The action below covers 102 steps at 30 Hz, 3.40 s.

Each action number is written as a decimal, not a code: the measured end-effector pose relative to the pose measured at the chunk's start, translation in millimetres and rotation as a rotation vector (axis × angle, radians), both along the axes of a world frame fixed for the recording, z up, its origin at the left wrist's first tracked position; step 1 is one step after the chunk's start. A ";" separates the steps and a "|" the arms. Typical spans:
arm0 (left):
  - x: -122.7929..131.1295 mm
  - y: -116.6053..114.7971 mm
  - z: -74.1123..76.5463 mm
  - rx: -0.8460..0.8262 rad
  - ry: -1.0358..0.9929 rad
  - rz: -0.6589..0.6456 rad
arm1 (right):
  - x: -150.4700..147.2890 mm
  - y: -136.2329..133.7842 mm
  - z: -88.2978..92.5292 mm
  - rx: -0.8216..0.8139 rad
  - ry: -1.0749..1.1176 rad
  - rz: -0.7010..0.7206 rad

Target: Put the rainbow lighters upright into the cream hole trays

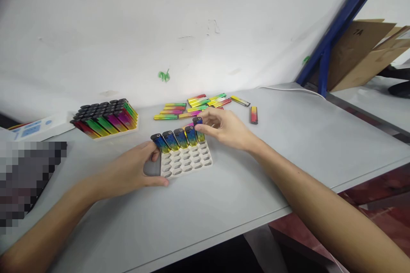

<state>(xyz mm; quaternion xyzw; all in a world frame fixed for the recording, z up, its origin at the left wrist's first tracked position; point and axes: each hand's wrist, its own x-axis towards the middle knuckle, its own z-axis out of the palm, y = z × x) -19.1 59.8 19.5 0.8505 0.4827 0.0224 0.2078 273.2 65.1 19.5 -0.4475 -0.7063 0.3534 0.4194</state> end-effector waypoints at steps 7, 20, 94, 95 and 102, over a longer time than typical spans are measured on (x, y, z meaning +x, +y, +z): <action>-1.5 1.0 -1.4 0.002 -0.017 0.002 | 2.5 2.7 -4.8 -0.005 -0.020 0.014; 0.3 1.0 -2.3 0.013 -0.042 0.020 | 2.1 3.6 -6.0 -0.073 -0.038 0.095; -5.5 -2.8 5.3 -0.035 -0.042 -0.023 | 9.7 18.0 -8.4 -0.230 0.294 -0.054; -5.1 -3.1 6.1 -0.037 -0.039 -0.020 | 7.7 17.2 -8.2 -0.260 0.325 -0.064; -1.7 -6.8 12.7 -0.055 -0.022 -0.004 | 2.9 17.0 -11.4 -0.453 0.362 -0.063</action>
